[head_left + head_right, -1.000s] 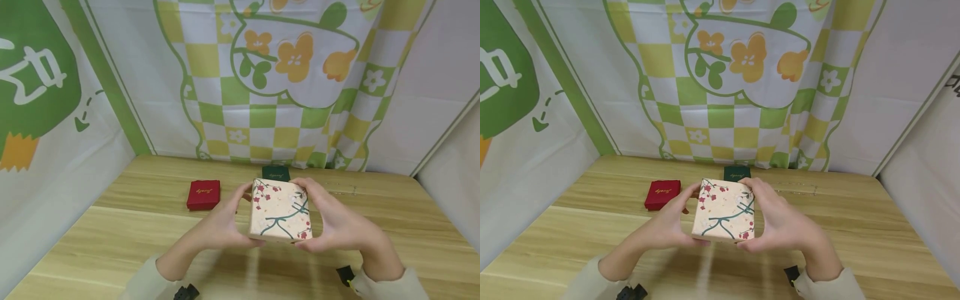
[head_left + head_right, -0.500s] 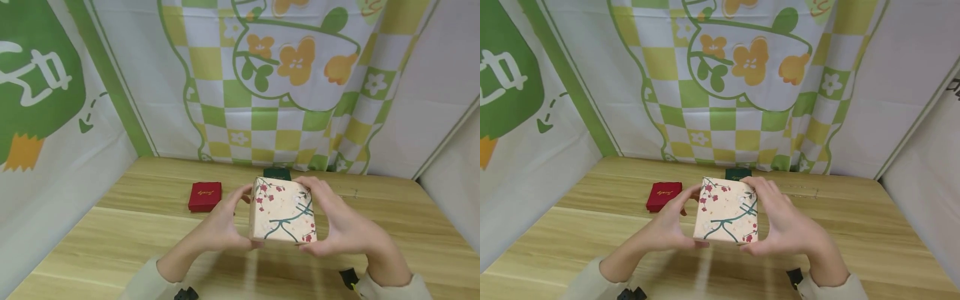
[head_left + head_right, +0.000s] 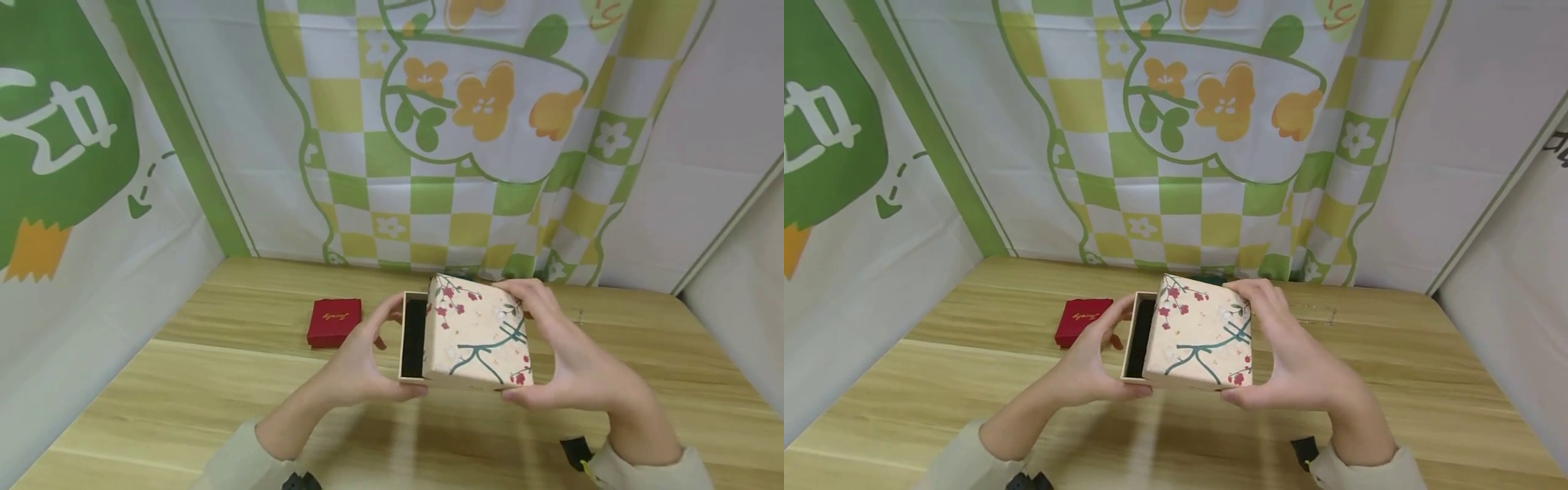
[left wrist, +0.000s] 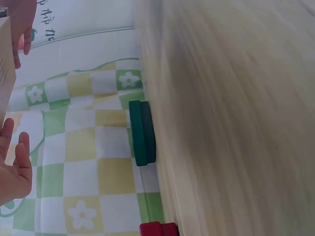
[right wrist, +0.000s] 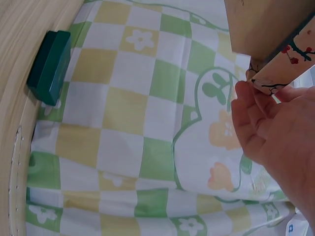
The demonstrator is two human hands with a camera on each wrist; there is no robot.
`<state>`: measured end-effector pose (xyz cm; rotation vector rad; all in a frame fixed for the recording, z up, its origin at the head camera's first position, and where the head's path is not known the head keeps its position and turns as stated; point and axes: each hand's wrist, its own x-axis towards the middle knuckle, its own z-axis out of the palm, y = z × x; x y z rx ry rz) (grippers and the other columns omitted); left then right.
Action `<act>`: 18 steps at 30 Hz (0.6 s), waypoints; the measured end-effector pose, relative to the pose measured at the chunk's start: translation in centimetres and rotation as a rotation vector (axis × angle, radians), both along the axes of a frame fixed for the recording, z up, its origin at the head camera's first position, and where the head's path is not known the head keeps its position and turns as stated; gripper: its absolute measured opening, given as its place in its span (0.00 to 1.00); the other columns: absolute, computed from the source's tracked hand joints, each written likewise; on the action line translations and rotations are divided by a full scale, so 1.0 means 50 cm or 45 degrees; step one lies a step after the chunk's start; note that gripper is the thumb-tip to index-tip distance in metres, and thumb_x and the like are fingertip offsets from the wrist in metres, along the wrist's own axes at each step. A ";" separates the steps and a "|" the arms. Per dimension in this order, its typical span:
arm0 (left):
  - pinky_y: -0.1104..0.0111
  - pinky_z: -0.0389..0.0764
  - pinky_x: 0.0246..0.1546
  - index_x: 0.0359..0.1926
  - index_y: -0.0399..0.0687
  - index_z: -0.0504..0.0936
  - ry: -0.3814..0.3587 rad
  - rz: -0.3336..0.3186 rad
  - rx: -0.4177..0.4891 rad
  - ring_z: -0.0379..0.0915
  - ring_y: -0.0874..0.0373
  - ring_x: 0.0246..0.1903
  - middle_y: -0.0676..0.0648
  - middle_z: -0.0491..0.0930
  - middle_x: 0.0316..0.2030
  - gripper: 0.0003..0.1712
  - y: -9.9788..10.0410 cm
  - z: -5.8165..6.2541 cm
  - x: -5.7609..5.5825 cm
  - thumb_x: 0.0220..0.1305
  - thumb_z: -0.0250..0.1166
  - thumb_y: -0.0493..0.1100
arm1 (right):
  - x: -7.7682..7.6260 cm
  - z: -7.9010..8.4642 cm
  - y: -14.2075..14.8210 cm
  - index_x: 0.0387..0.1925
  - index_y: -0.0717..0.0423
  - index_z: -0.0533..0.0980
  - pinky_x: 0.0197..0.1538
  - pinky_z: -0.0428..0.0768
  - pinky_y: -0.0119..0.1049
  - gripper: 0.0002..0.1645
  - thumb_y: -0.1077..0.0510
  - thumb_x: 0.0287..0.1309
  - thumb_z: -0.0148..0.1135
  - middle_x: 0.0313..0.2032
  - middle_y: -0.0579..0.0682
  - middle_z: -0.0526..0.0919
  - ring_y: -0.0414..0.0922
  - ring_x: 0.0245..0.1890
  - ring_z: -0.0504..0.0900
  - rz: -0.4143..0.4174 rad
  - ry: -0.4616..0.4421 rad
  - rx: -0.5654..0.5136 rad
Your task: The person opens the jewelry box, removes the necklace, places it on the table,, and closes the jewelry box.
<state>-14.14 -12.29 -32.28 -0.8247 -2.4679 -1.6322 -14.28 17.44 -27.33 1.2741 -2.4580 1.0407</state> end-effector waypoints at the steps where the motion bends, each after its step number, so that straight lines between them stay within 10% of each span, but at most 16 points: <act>1: 0.59 0.74 0.46 0.72 0.59 0.61 0.000 0.001 0.003 0.63 0.56 0.58 0.54 0.72 0.59 0.61 -0.001 0.000 0.000 0.36 0.83 0.45 | 0.000 0.001 0.004 0.73 0.50 0.56 0.61 0.65 0.26 0.67 0.54 0.30 0.83 0.65 0.46 0.61 0.40 0.61 0.62 0.016 0.006 -0.016; 12: 0.56 0.69 0.52 0.73 0.57 0.61 -0.041 0.017 -0.012 0.61 0.52 0.62 0.48 0.68 0.61 0.62 -0.004 0.003 -0.002 0.35 0.84 0.44 | -0.005 0.012 0.026 0.73 0.49 0.52 0.63 0.66 0.23 0.68 0.58 0.30 0.82 0.64 0.44 0.61 0.37 0.60 0.64 0.000 -0.044 0.160; 18: 0.56 0.69 0.55 0.74 0.55 0.60 -0.064 0.070 -0.047 0.61 0.54 0.62 0.47 0.67 0.61 0.64 -0.001 -0.001 0.000 0.33 0.85 0.45 | -0.009 0.023 0.015 0.73 0.48 0.52 0.55 0.75 0.50 0.69 0.49 0.30 0.83 0.63 0.44 0.64 0.39 0.60 0.63 -0.117 0.034 0.463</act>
